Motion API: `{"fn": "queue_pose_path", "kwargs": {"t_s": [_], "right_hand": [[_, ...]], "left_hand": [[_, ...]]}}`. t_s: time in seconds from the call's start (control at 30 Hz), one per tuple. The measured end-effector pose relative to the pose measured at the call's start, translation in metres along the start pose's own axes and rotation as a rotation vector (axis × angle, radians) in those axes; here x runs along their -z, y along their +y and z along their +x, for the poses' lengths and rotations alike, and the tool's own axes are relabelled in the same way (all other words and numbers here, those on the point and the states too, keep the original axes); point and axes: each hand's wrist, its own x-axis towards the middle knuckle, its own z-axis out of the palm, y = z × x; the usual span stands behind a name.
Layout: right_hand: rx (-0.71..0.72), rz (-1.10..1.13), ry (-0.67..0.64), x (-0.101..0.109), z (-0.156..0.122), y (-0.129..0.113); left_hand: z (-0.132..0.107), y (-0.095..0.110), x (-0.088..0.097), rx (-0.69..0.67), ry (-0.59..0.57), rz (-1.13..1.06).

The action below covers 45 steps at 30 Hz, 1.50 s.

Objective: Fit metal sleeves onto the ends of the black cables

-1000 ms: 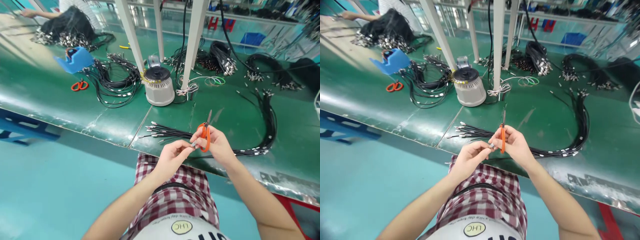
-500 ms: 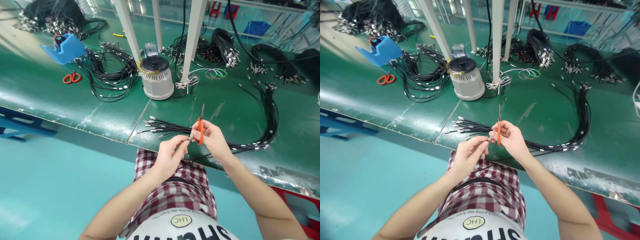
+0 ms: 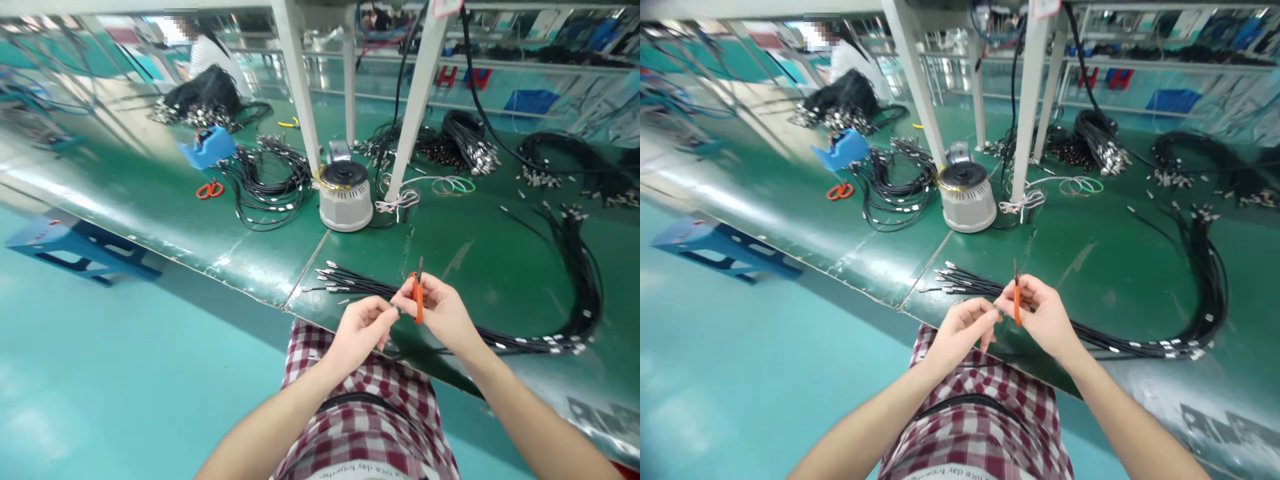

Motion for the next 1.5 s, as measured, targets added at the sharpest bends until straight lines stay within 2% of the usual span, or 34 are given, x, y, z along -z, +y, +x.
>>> {"fn": "queue_pose_path", "kwargs": {"t_s": [0.27,0.37,0.43,0.53,0.6,0.67,0.83,0.9,0.93,1.0,1.07,1.1,1.17,1.23,1.27,1.3,1.37,1.43,1.5], "right_hand": [[0.033,-0.034,-0.074,-0.011,0.005,-0.003],[0.046,-0.054,-0.083,-0.002,0.02,-0.004],[0.077,-0.265,-0.028,0.015,0.036,0.001],[0.157,-1.042,0.103,0.046,0.058,0.016],[0.133,-1.363,0.087,0.061,0.067,0.026],[0.118,-1.458,0.054,0.067,0.071,0.035],[0.172,-1.445,0.085,0.069,0.08,0.05],[0.175,-1.426,0.097,0.071,0.081,0.051],[0.178,-1.398,0.106,0.071,0.081,0.05],[0.185,-1.282,0.135,0.071,0.075,0.046],[0.177,-1.091,0.169,0.069,0.063,0.041],[0.162,-0.987,0.179,0.066,0.056,0.038],[0.12,-0.82,0.175,0.059,0.038,0.033],[0.084,-0.712,0.136,0.049,0.02,0.03],[0.069,-0.671,0.098,0.042,0.012,0.029],[0.053,-0.629,0.049,0.034,0.004,0.029],[0.018,-0.558,-0.082,0.017,-0.007,0.029],[0.014,-0.571,-0.209,-0.001,-0.012,0.029],[0.043,-0.643,-0.28,-0.018,-0.014,0.03]], "left_hand": [[-0.001,0.008,0.009,0.031,-0.015,-0.128],[-0.004,0.005,0.014,0.025,0.006,-0.144],[-0.006,0.001,0.018,0.021,0.006,-0.187],[-0.01,-0.004,0.024,0.032,-0.018,-0.262],[-0.011,-0.008,0.027,0.043,-0.021,-0.304],[-0.012,-0.013,0.029,0.046,-0.026,-0.329],[-0.003,-0.02,0.036,0.053,-0.028,-0.312],[0.003,-0.02,0.045,0.015,0.031,-0.161],[0.004,-0.02,0.051,-0.034,0.096,-0.009],[-0.001,-0.021,0.067,-0.183,0.281,0.449],[-0.018,-0.025,0.085,-0.291,0.411,0.844],[-0.03,-0.028,0.093,-0.301,0.424,0.942],[-0.058,-0.039,0.105,-0.238,0.444,0.986],[-0.084,-0.054,0.11,-0.098,0.533,0.904],[-0.093,-0.064,0.11,0.0,0.57,0.78],[-0.099,-0.073,0.108,0.095,0.574,0.598],[-0.103,-0.092,0.099,0.232,0.497,0.132],[-0.1,-0.103,0.086,0.265,0.454,-0.3],[-0.095,-0.105,0.072,0.21,0.489,-0.541]]}}
